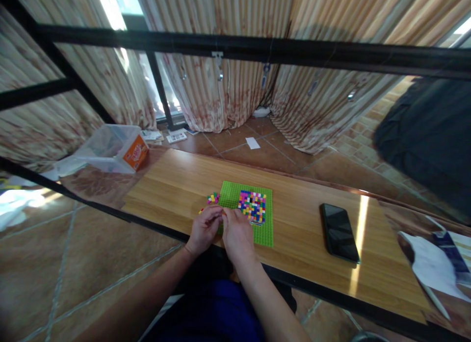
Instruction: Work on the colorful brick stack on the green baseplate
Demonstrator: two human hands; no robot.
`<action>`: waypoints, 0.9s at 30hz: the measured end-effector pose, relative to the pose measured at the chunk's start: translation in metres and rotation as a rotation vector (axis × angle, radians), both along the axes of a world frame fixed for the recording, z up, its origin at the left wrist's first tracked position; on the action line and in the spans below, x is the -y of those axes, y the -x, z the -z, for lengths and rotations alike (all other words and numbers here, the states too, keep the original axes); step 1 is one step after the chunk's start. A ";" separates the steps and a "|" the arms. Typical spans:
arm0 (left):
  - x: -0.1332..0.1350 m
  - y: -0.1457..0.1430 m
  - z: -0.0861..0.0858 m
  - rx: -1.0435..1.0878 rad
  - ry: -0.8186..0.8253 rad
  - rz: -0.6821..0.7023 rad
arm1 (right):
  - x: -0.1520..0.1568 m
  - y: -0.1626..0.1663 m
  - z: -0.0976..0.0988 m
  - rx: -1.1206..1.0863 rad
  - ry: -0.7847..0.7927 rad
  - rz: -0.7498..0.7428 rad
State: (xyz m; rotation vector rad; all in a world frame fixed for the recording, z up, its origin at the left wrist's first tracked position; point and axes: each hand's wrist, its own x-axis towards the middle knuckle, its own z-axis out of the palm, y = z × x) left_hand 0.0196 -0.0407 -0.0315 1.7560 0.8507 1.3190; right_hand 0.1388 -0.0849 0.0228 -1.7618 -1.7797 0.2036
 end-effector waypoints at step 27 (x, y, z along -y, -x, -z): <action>0.005 -0.001 -0.008 -0.180 0.029 0.009 | -0.005 -0.053 -0.021 -0.273 -0.093 0.217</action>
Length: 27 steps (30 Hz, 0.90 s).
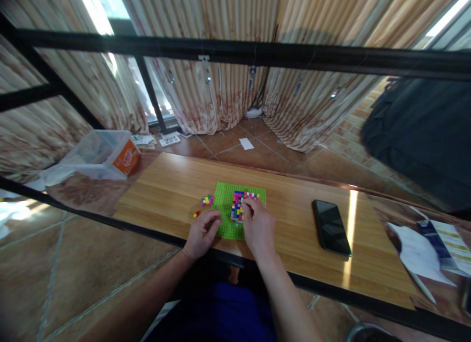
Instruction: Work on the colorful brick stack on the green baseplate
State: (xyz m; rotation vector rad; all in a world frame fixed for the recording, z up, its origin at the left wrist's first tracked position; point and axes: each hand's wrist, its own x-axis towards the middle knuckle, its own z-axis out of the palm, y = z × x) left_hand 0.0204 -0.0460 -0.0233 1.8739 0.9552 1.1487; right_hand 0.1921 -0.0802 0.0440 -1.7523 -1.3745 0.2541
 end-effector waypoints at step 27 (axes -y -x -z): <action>0.001 0.001 -0.009 -0.013 0.032 -0.048 | -0.027 -0.034 0.010 0.094 0.066 0.191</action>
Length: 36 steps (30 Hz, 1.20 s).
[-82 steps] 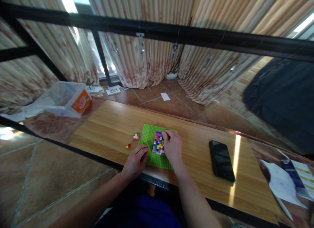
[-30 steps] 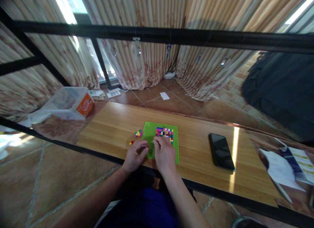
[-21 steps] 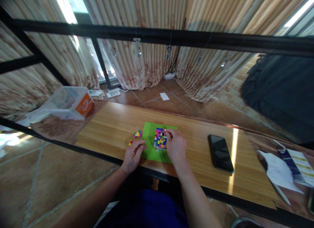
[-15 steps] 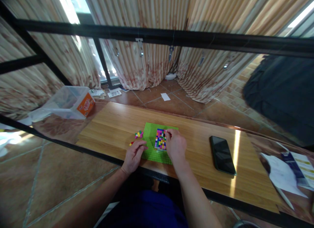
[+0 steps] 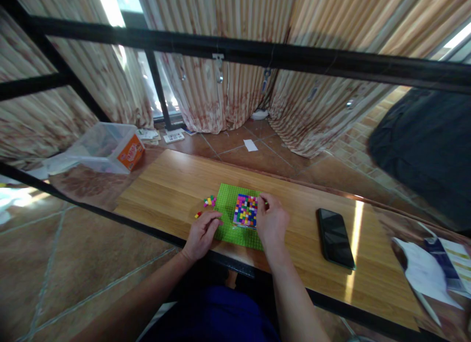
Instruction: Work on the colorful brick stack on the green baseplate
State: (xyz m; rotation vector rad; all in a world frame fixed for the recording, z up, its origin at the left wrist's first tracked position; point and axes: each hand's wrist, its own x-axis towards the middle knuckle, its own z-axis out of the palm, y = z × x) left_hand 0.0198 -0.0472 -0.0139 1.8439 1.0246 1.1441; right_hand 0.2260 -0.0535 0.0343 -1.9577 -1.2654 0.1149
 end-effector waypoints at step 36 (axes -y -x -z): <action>-0.005 0.048 0.002 -0.299 -0.112 -0.301 | -0.003 0.000 0.026 -0.186 -0.147 -0.038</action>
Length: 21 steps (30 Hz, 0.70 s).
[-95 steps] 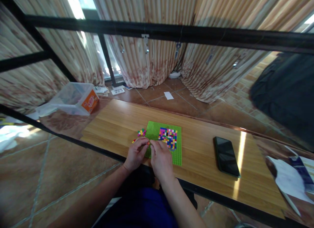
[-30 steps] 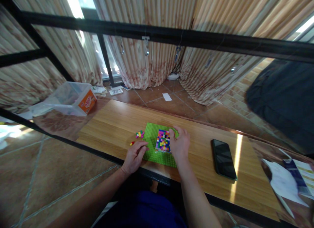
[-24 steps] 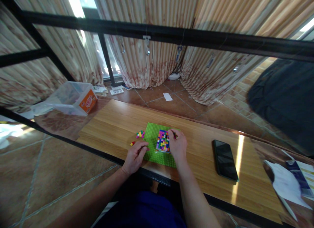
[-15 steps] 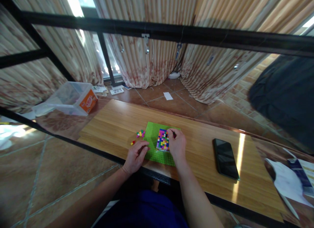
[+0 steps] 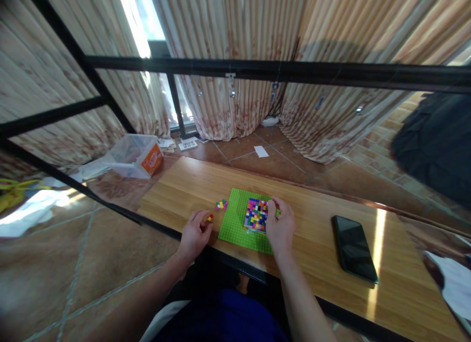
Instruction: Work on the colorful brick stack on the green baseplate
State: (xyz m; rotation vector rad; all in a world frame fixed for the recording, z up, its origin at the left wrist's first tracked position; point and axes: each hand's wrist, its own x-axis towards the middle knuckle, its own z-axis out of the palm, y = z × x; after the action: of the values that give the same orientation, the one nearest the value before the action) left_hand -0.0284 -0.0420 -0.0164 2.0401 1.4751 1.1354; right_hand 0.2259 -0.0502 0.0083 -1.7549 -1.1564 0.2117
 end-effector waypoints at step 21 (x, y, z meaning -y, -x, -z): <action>0.047 -0.027 -0.029 0.331 0.423 0.329 | 0.088 0.087 -0.016 -0.184 0.093 -0.413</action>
State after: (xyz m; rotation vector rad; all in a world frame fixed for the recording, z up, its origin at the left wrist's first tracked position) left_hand -0.0015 -0.0885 0.0124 1.6322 1.0601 0.8837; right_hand 0.1392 -0.1382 0.0248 -1.5213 -1.3783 0.6697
